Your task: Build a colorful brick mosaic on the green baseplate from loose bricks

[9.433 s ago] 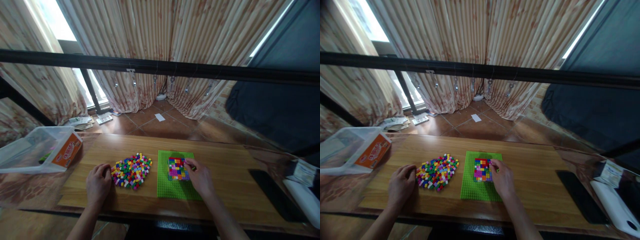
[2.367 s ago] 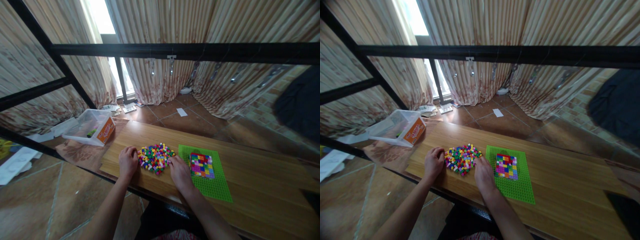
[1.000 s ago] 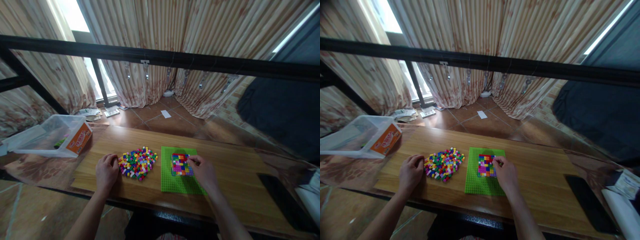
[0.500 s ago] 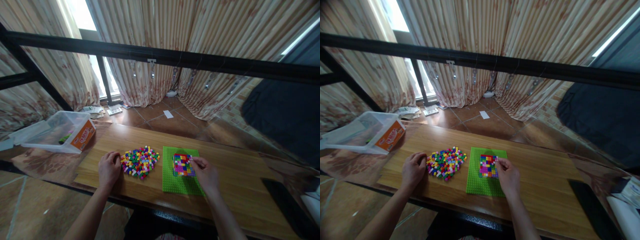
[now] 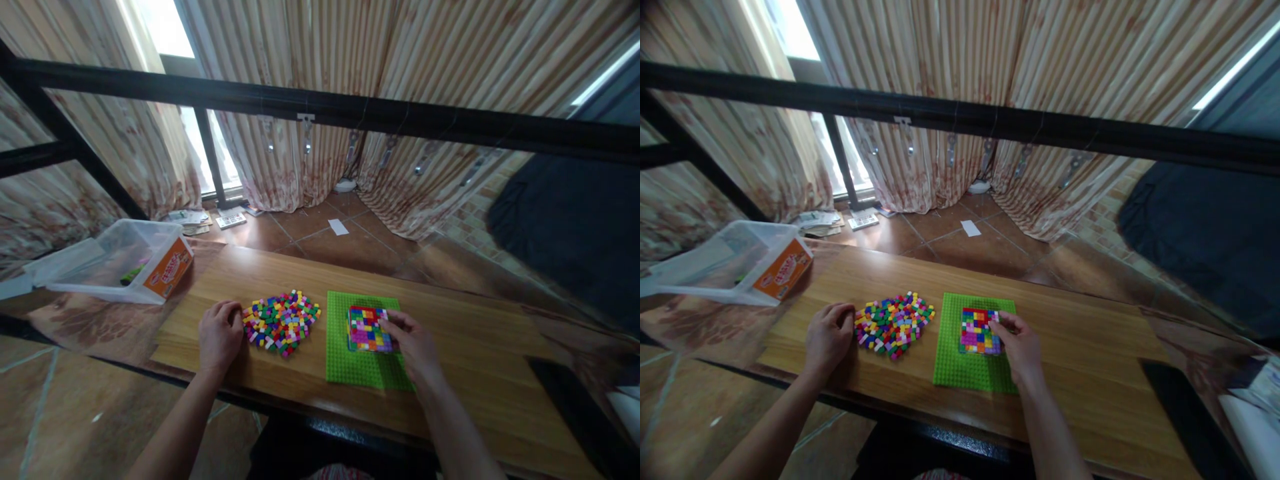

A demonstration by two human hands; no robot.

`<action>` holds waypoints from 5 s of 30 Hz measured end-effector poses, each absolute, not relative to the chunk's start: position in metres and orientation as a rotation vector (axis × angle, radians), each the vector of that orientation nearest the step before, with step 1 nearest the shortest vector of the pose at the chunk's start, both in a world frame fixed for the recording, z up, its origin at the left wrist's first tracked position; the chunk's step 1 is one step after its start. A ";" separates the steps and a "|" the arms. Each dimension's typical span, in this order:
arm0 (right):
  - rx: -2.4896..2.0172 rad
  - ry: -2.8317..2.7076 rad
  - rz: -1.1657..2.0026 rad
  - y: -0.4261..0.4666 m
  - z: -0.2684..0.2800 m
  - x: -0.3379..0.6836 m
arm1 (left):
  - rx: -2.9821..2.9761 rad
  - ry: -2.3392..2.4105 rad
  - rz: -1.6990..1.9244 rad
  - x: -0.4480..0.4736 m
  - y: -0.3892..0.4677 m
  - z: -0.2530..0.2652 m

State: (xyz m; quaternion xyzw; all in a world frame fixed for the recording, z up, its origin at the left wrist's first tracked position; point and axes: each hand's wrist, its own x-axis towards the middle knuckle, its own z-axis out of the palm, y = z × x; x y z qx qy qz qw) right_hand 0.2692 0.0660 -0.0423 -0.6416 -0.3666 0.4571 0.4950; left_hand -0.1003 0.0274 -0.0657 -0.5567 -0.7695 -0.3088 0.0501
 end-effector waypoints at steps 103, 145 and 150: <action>-1.243 -0.985 1.394 -0.017 -0.003 0.256 | -1.950 -3.170 -2.684 0.063 -0.040 -0.004; -1.387 -0.691 1.183 0.062 -0.029 0.258 | -2.312 -3.122 -2.115 0.048 -0.035 -0.038; -1.375 -0.690 1.177 0.060 -0.032 0.261 | -2.291 -3.118 -2.201 0.048 -0.035 -0.037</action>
